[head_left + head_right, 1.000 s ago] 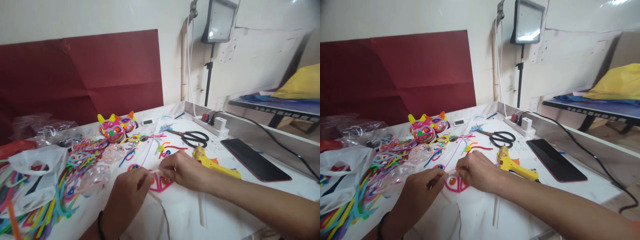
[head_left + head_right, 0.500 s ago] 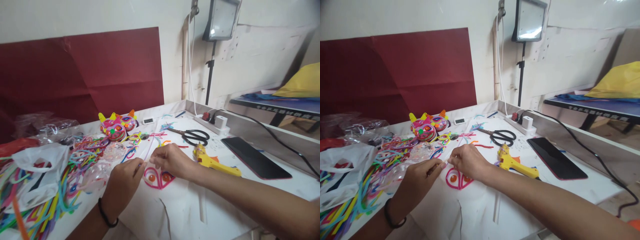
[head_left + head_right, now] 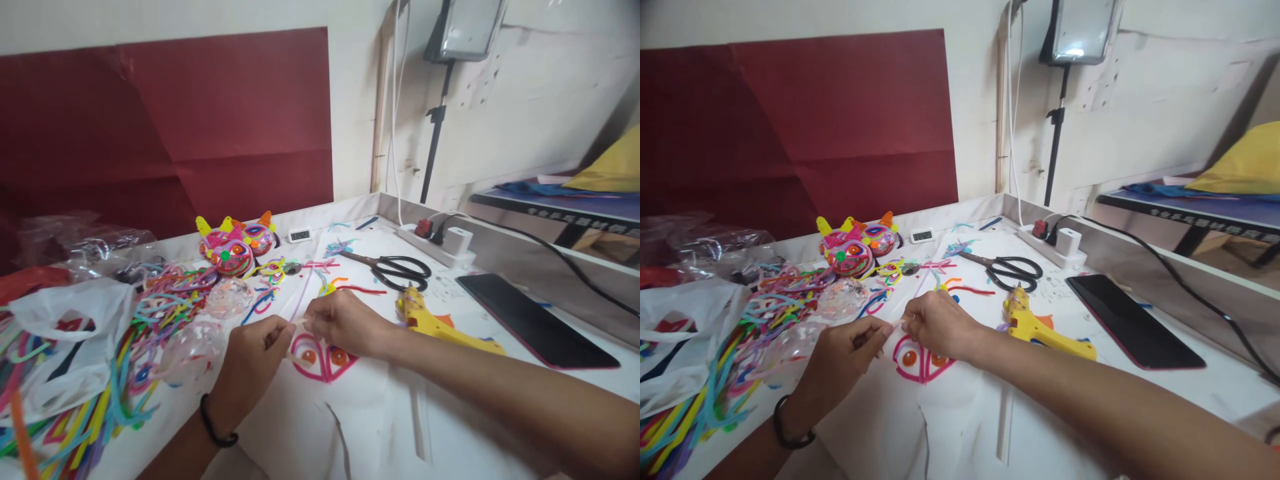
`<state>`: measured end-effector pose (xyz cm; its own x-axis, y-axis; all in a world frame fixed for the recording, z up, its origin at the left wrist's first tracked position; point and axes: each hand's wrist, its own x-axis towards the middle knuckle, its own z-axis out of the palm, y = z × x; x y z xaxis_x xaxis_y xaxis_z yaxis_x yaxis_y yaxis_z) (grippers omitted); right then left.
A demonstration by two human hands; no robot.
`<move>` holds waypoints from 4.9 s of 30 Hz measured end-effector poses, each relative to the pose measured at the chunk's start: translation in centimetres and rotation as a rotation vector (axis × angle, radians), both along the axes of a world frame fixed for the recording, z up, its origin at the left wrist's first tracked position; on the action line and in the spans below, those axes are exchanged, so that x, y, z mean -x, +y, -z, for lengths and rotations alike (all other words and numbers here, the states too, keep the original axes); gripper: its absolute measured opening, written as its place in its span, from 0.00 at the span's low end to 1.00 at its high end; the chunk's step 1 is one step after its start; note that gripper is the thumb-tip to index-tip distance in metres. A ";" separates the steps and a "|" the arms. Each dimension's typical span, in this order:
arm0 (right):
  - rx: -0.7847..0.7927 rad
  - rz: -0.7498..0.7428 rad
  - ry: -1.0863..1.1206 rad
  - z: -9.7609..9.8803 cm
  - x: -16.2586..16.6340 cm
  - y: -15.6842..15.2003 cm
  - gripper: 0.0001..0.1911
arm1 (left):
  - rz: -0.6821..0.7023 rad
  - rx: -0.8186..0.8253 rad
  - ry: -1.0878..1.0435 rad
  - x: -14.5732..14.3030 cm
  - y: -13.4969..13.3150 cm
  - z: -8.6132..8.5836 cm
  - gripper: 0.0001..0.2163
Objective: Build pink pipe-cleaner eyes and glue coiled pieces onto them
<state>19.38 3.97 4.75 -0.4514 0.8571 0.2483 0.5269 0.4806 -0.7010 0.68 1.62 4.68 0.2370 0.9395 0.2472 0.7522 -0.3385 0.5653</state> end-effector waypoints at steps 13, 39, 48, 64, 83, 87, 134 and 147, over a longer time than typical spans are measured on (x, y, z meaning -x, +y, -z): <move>0.153 0.022 -0.023 -1.0 -3.4 2.6 0.06 | 0.019 0.112 0.070 1.1 0.9 2.2 0.09; -0.355 -0.484 -0.466 1.8 0.8 2.2 0.16 | 0.169 0.103 0.117 1.6 0.7 3.2 0.08; -0.509 -0.568 -0.580 1.6 0.9 2.5 0.10 | 0.183 0.105 0.108 1.7 0.9 3.5 0.08; -0.905 -0.637 -0.685 1.4 1.0 3.1 0.10 | 0.174 0.103 0.093 1.7 0.8 3.5 0.08; -0.802 -0.689 -0.698 0.4 0.8 2.9 0.09 | 0.070 0.152 0.079 1.1 0.9 3.1 0.06; -0.695 -0.700 -0.662 0.0 0.9 3.2 0.05 | 0.107 0.136 0.086 1.4 1.2 3.1 0.07; -0.698 -0.710 -0.664 0.1 0.7 3.1 0.06 | 0.494 -0.088 0.286 3.2 2.5 3.7 0.14; -0.501 -0.580 -0.452 -0.1 -0.6 3.5 0.15 | 0.553 -0.180 0.415 3.5 2.3 3.3 0.12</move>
<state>19.95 7.44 4.83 -0.9263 0.3015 0.2261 0.2805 0.9522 -0.1208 -2.81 3.91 1.38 0.7754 0.6074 0.1728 0.5841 -0.7938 0.1692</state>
